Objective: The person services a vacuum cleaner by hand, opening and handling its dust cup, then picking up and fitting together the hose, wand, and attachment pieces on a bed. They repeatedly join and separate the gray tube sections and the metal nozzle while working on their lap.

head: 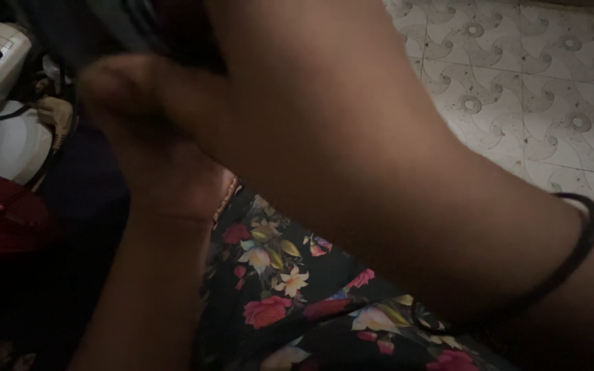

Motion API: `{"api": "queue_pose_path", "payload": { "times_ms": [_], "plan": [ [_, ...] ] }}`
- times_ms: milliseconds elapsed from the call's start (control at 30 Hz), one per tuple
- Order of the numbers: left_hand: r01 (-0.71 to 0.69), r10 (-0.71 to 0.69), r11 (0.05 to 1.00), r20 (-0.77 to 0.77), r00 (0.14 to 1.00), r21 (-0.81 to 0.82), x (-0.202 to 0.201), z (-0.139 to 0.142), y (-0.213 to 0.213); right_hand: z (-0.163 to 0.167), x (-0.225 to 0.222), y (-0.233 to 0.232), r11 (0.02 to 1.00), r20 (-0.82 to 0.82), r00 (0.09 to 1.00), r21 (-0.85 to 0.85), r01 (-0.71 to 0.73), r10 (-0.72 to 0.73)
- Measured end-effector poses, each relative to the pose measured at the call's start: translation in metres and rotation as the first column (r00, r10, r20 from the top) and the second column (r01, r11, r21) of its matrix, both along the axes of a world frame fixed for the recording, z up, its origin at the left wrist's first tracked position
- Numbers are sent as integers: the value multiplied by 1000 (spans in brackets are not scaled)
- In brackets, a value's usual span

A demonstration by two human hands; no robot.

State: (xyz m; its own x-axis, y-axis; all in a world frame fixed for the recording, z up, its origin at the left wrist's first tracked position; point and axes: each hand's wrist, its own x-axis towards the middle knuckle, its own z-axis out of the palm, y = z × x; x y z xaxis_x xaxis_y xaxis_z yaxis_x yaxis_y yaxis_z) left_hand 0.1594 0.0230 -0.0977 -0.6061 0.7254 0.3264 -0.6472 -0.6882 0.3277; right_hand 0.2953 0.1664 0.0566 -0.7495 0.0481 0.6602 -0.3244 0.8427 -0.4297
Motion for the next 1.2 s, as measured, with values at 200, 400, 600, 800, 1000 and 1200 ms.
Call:
{"api": "queue_pose_path", "payload": {
  "times_ms": [200,400,600,800,1000,1200],
  "plan": [
    [-33,7,991,-201,980,-128,-8,7,-5,4,-5,6,997,42,998,67,-44,41],
    [68,-72,996,-62,995,-60,-2,21,-4,6,-8,4,995,162,982,-36,-95,99],
    [-92,93,979,-8,996,-184,5,31,5,12,-9,-5,998,525,849,6,66,-59],
    [-131,107,985,-194,975,-114,5,37,8,-17,0,-12,999,74,996,27,40,-42],
    [-95,112,974,68,991,-208,5,30,6,-26,-4,-3,998,75,996,45,-45,42],
    [252,-251,965,-30,968,66,-4,20,1,-28,-13,-3,993,204,978,89,-74,54]
  ]
}}
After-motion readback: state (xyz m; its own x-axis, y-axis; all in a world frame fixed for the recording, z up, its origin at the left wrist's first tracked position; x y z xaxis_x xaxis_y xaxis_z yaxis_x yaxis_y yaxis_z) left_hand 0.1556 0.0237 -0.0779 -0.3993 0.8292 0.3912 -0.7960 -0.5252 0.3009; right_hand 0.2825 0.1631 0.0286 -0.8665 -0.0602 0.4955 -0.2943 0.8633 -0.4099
